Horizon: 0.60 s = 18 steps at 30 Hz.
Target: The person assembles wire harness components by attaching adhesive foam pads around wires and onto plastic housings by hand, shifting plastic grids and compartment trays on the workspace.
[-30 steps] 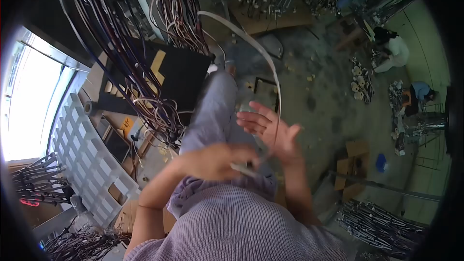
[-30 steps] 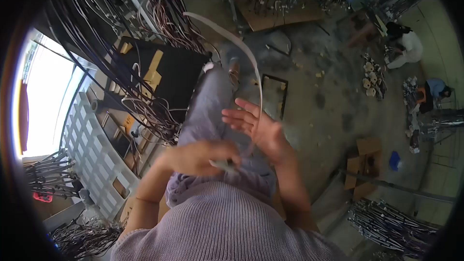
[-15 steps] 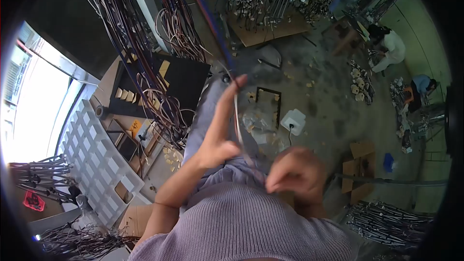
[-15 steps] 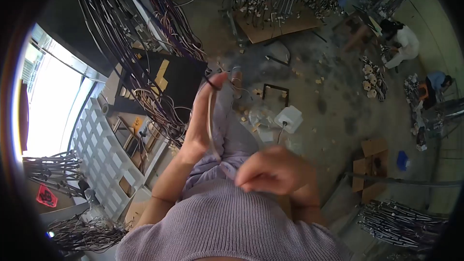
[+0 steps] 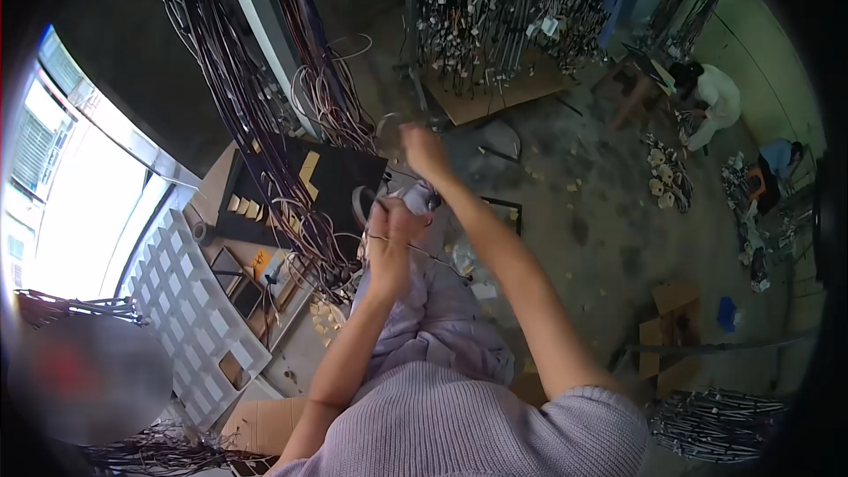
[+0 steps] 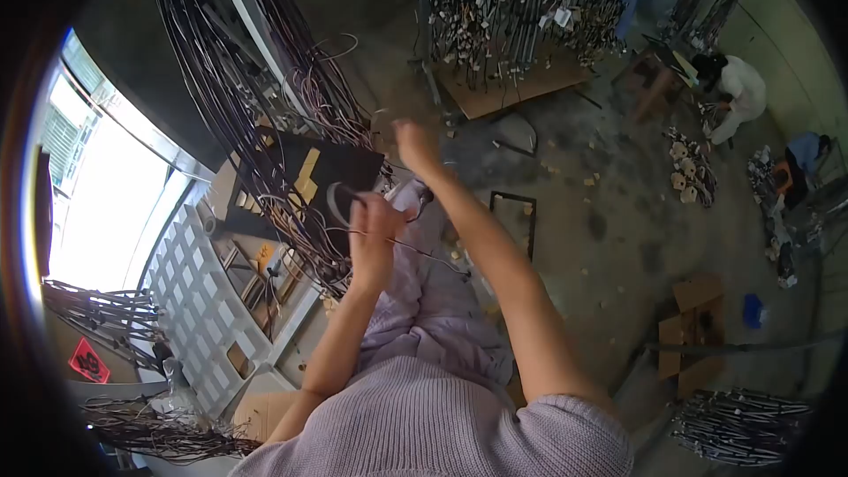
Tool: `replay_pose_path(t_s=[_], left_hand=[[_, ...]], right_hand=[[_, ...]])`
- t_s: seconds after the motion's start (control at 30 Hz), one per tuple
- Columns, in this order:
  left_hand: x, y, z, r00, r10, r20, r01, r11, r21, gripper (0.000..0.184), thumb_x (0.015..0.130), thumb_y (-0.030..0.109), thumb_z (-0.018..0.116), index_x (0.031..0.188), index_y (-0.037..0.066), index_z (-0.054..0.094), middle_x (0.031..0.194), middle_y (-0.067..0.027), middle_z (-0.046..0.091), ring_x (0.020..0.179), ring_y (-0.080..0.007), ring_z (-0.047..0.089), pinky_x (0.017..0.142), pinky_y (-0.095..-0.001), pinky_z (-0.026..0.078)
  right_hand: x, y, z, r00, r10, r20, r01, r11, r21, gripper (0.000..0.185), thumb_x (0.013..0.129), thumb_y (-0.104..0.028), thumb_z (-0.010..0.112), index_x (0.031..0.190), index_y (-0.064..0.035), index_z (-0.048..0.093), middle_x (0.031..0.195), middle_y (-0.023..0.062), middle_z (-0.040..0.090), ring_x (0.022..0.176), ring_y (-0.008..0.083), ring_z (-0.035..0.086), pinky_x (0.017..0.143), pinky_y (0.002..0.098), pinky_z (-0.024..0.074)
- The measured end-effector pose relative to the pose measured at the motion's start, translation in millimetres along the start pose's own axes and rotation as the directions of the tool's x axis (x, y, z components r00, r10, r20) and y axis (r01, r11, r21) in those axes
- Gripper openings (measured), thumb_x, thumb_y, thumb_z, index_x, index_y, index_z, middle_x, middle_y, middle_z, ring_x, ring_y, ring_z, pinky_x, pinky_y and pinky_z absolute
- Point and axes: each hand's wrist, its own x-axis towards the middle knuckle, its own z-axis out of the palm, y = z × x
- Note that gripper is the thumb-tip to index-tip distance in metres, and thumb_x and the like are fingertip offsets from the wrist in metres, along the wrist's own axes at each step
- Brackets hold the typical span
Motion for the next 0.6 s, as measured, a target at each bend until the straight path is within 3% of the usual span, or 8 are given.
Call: replay_pose_path(t_s=[0.07, 0.13, 0.17, 0.23, 0.3, 0.37, 0.5, 0.6], left_hand=[[11.8, 48.9, 30.5, 0.967, 0.173, -0.189, -0.182, 0.983, -0.03, 0.017, 0.102, 0.028, 0.051, 0.094, 0.012, 0.049, 0.067, 0.003, 0.042, 0.056, -0.0085, 0.039, 0.052, -0.027, 0.038], [14.3, 104.2, 48.2, 0.976, 0.19, -0.11, -0.218, 0.899, -0.38, 0.013, 0.103, 0.028, 0.048, 0.105, 0.015, 0.046, 0.061, 0.0055, 0.031, 0.049, -0.0054, 0.029, 0.041, -0.0215, 0.024], [5.4, 124.8, 46.0, 0.976, 0.217, -0.03, -0.213, 0.915, -0.343, 0.009, 0.103, 0.026, 0.047, 0.104, 0.017, 0.049, 0.061, 0.0069, 0.03, 0.049, -0.0037, 0.028, 0.039, -0.0189, 0.02], [-23.9, 158.7, 39.1, 0.931, 0.365, -0.023, -0.315, 0.768, -0.558, 0.01, 0.104, 0.024, 0.042, 0.105, 0.016, 0.048, 0.064, 0.0054, 0.034, 0.05, -0.0044, 0.032, 0.037, -0.0192, 0.022], [-38.2, 199.0, 35.1, 0.775, 0.592, 0.222, -0.359, 0.701, -0.617, 0.022, 0.105, 0.026, 0.035, 0.096, 0.012, 0.048, 0.065, -0.001, 0.042, 0.05, -0.0097, 0.036, 0.037, -0.0236, 0.027], [-46.5, 235.0, 12.6, 0.674, 0.58, 0.457, -0.123, 0.698, -0.705, 0.019, 0.102, 0.023, 0.043, 0.09, 0.009, 0.047, 0.056, -0.0033, 0.042, 0.049, -0.0116, 0.042, 0.039, -0.024, 0.03], [-107.9, 278.4, -75.6, 0.752, 0.482, 0.451, -0.381, 0.875, -0.299, 0.034, 0.094, 0.036, 0.061, 0.096, 0.004, 0.05, 0.067, -0.0077, 0.053, 0.055, -0.013, 0.051, 0.04, -0.0228, 0.035], [-151.2, 290.8, -119.9, 0.934, 0.323, -0.154, -0.313, 0.946, 0.084, 0.049, 0.091, 0.043, 0.064, 0.107, -0.002, 0.051, 0.084, -0.0099, 0.058, 0.065, -0.016, 0.056, 0.051, -0.0257, 0.045]], right_hand=[[11.9, 47.3, 4.9, 0.929, 0.008, -0.37, 0.004, 0.999, 0.033, 0.039, 0.101, -0.034, 0.038, 0.097, -0.0026, 0.061, 0.086, 0.0233, 0.067, 0.084, 0.0447, 0.063, 0.072, 0.0538, 0.0484], [24.4, 73.4, -22.5, 0.933, 0.164, -0.32, -0.17, 0.985, 0.007, 0.038, 0.102, -0.033, 0.037, 0.094, -0.0033, 0.061, 0.086, 0.024, 0.066, 0.084, 0.0452, 0.062, 0.071, 0.0553, 0.0473], [21.8, 68.9, -47.0, 0.931, 0.179, -0.319, -0.194, 0.981, -0.016, 0.038, 0.102, -0.032, 0.037, 0.093, -0.0029, 0.06, 0.085, 0.024, 0.065, 0.084, 0.0459, 0.062, 0.072, 0.0561, 0.0466], [23.8, 88.3, -63.9, 0.907, 0.106, -0.407, -0.129, 0.991, -0.03, 0.039, 0.102, -0.034, 0.037, 0.095, -0.0028, 0.06, 0.084, 0.0247, 0.065, 0.083, 0.0459, 0.062, 0.072, 0.0556, 0.0473], [17.9, 91.7, -79.8, 0.919, 0.096, -0.382, -0.143, 0.985, -0.096, 0.04, 0.102, -0.036, 0.037, 0.097, -0.0032, 0.06, 0.085, 0.0248, 0.066, 0.082, 0.0446, 0.064, 0.07, 0.0547, 0.049], [13.3, 106.1, -76.3, 0.928, 0.069, -0.366, -0.112, 0.989, -0.099, 0.039, 0.102, -0.033, 0.038, 0.099, -0.0017, 0.06, 0.085, 0.026, 0.066, 0.083, 0.0457, 0.063, 0.072, 0.0539, 0.0487], [-20.9, 154.6, -60.9, 0.964, 0.131, -0.233, -0.135, 0.991, -0.004, 0.044, 0.102, -0.039, 0.038, 0.094, 0.0003, 0.057, 0.086, 0.0263, 0.065, 0.083, 0.048, 0.06, 0.07, 0.0547, 0.0463], [-78.1, 194.8, -55.3, 0.967, 0.208, -0.144, -0.197, 0.977, 0.086, 0.045, 0.095, -0.047, 0.055, 0.087, -0.0023, 0.055, 0.078, 0.0173, 0.063, 0.076, 0.0375, 0.063, 0.066, 0.0449, 0.0468]])
